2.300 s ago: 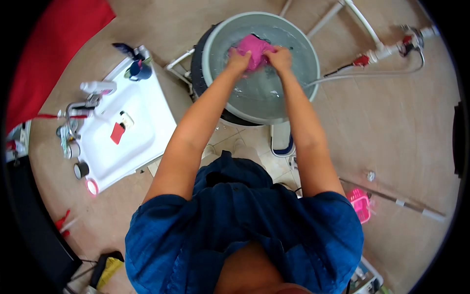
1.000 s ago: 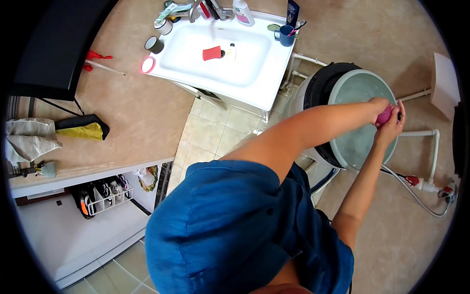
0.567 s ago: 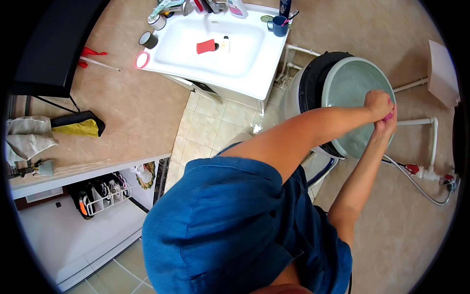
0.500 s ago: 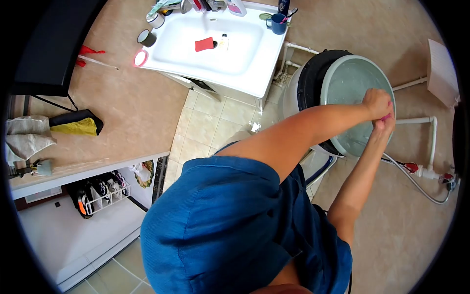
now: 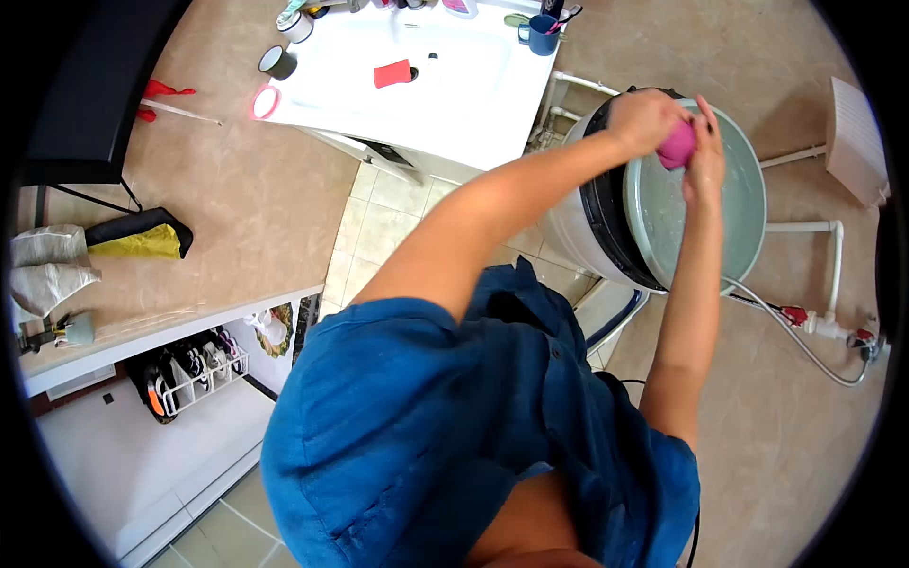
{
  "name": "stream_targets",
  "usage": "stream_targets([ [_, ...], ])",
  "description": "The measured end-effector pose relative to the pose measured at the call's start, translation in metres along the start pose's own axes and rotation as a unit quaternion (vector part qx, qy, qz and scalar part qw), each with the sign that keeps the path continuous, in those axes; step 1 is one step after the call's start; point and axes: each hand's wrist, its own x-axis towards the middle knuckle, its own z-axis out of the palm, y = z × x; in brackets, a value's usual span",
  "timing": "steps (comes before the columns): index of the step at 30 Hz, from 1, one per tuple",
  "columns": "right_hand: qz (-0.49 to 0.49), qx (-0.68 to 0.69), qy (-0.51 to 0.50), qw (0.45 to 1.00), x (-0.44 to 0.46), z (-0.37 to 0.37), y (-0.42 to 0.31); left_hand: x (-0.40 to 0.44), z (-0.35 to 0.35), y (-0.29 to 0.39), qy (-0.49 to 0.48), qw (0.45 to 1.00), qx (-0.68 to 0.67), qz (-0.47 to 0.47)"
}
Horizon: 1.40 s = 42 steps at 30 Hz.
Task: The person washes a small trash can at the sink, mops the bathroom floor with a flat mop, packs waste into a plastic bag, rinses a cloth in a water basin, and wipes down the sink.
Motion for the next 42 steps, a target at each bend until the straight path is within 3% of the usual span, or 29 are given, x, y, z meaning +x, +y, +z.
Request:
stream_targets([
  [1, -0.041, -0.051, -0.020, 0.998, -0.003, 0.026, -0.002, 0.004, -0.020, -0.003, 0.015, 0.992, 0.058, -0.112],
  [2, -0.189, -0.223, -0.029, 0.956, 0.007, 0.036, 0.017, 0.007, -0.032, -0.029, 0.028, 0.985, 0.033, -0.166],
  [3, -0.292, -0.292, -0.041, 0.910, 0.003, 0.058, 0.019, 0.008, -0.063, -0.024, 0.030, 0.972, 0.064, -0.222],
  [4, -0.325, -0.311, -0.054, 0.892, 0.003, 0.076, 0.028, 0.009, -0.086, -0.026, 0.038, 0.965, 0.040, -0.256],
  [6, -0.304, -0.324, -0.060, 0.894, -0.003, 0.111, 0.042, 0.006, -0.117, -0.057, 0.066, 0.950, 0.091, -0.291],
  [10, -0.232, -0.361, -0.006, 0.903, -0.013, 0.173, 0.065, -0.030, -0.163, -0.120, 0.084, 0.918, -0.170, -0.348],
  [13, -0.239, -0.429, -0.051, 0.870, -0.011, 0.195, 0.087, -0.076, -0.223, -0.174, 0.055, 0.945, -0.043, -0.319],
  [15, -0.282, -0.440, -0.179, 0.833, 0.002, 0.195, 0.145, -0.113, -0.276, -0.198, 0.058, 0.945, 0.095, -0.306],
  [17, -0.300, -0.578, -0.251, 0.716, -0.018, 0.197, 0.210, -0.148, -0.330, -0.198, 0.125, 0.922, 0.116, -0.347],
  [20, -0.296, -0.557, -0.218, 0.745, -0.060, 0.232, 0.238, -0.211, -0.403, -0.233, 0.192, 0.911, 0.191, -0.312],
  [25, -0.357, -0.465, -0.318, 0.745, -0.083, 0.378, 0.269, -0.269, -0.472, -0.251, 0.228, 0.869, 0.234, -0.372],
  [29, -0.501, -0.523, -0.370, 0.581, -0.085, 0.508, 0.289, -0.282, -0.490, -0.249, 0.229, 0.868, 0.228, -0.377],
  [31, -0.437, -0.448, -0.334, 0.705, -0.090, 0.554, 0.295, -0.287, -0.494, -0.251, 0.222, 0.869, 0.218, -0.384],
  [32, -0.438, -0.445, -0.328, 0.709, -0.088, 0.568, 0.299, -0.291, -0.498, -0.251, 0.209, 0.871, 0.219, -0.387],
  [34, -0.462, -0.462, -0.381, 0.654, -0.081, 0.564, 0.298, -0.296, -0.508, -0.247, 0.181, 0.866, 0.195, -0.424],
  [36, -0.390, -0.411, -0.416, 0.712, -0.081, 0.539, 0.282, -0.311, -0.516, -0.247, 0.179, 0.865, 0.192, -0.427],
  [42, -0.358, -0.516, -0.439, 0.642, -0.084, 0.365, 0.242, -0.378, -0.541, -0.252, 0.148, 0.860, 0.232, -0.430],
])
